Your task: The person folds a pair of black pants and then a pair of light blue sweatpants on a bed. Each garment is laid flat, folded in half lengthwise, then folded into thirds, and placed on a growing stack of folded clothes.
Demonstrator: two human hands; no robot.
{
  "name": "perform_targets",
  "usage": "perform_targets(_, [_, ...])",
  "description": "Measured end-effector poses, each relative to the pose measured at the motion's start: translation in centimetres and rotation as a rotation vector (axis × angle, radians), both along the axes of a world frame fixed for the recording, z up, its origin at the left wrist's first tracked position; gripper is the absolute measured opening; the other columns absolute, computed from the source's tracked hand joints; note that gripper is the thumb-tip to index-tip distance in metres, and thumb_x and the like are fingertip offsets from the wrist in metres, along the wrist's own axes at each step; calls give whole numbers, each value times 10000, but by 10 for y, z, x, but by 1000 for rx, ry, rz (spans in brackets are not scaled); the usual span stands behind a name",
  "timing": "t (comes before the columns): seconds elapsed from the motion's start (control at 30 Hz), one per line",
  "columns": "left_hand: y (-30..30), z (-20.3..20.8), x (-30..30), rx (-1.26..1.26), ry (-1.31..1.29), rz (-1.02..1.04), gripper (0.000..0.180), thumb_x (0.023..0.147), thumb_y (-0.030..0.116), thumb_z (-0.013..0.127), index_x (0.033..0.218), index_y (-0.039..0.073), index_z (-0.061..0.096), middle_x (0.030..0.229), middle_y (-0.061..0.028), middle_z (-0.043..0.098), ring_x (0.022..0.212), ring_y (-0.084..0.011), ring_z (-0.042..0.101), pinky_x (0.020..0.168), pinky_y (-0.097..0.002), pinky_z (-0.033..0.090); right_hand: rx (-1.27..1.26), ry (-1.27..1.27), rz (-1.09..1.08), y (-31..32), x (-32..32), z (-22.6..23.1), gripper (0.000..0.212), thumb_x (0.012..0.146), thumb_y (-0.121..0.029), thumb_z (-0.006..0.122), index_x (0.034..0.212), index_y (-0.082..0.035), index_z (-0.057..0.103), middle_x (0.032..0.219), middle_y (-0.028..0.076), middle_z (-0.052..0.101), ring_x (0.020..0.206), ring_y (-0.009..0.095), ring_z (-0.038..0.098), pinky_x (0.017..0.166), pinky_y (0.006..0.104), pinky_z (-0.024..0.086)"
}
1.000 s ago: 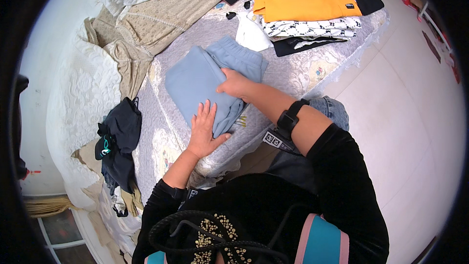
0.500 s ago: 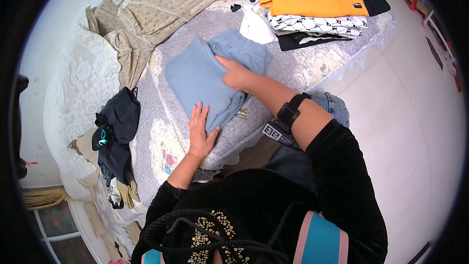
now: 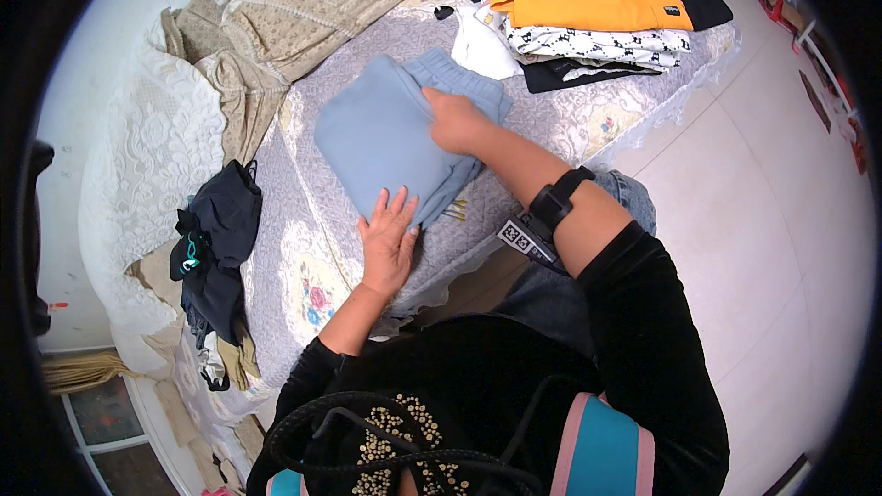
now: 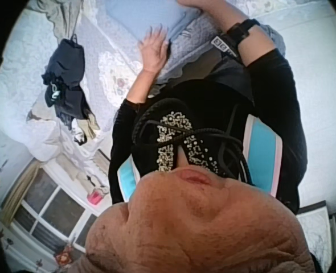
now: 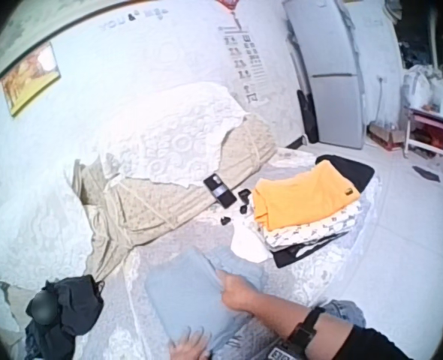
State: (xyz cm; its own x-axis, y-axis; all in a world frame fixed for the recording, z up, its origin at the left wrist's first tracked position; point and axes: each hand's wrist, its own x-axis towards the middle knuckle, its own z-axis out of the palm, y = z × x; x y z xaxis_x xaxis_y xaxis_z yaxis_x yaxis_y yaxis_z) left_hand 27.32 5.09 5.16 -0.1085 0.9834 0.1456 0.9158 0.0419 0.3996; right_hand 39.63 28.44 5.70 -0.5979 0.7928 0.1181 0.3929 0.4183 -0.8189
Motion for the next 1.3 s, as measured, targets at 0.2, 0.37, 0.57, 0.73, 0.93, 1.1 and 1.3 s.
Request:
perform_targets(0.2, [8,1,-4,43,-3,-58,484,913,118,637,1377,232,567,1485,-50,491,1439,-346,334,1101,-676,167,33,-63,-2,0,0,-4,614,817,-7,526,1426,-41,453,1185,266,636,1105,413,616,945,454,496])
perform_targets(0.37, [19,11,5,-10,28,-140,520,915,146,639,1419,168,511,1519,-70,443,1448,-353,315,1116,-661,164,4,-80,-16,7,7,4,633,823,-15,559,1442,-56,434,1198,288,619,1107,430,605,948,464,490])
perform_targets(0.57, [26,21,2,-78,84,-212,649,900,285,659,1478,118,415,1571,-125,341,1448,-386,288,1095,-666,215,-30,-256,-31,1,9,23,684,831,-35,570,1482,-82,365,1166,287,623,1072,424,619,906,487,505])
perform_targets(0.73, [45,20,-33,192,58,51,674,928,357,611,1507,111,370,1589,-173,279,1463,-421,219,1091,-684,212,253,-271,-87,-17,13,30,620,830,-48,570,1426,-94,405,1153,233,603,1001,413,648,858,460,533])
perform_targets(0.93, [48,0,-31,-285,162,62,720,963,520,508,1568,223,253,1643,-148,125,1507,-407,70,1111,-712,135,254,-240,-68,-20,14,33,616,815,-125,661,1379,-63,423,1105,224,592,970,408,654,822,468,540])
perform_targets(1.1, [47,5,-33,-284,149,50,728,959,508,524,1561,186,269,1623,-180,186,1500,-420,95,1126,-689,122,236,-309,-97,-15,15,33,571,797,-142,686,1316,-32,475,1097,236,632,984,421,652,834,470,540])
perform_targets(1.3, [63,35,-34,-120,-975,211,680,957,516,555,1455,77,408,1354,-155,561,1178,-285,597,1007,-450,456,-363,287,382,-16,-20,35,556,772,-92,673,1295,34,534,1150,242,641,969,265,679,830,372,542])
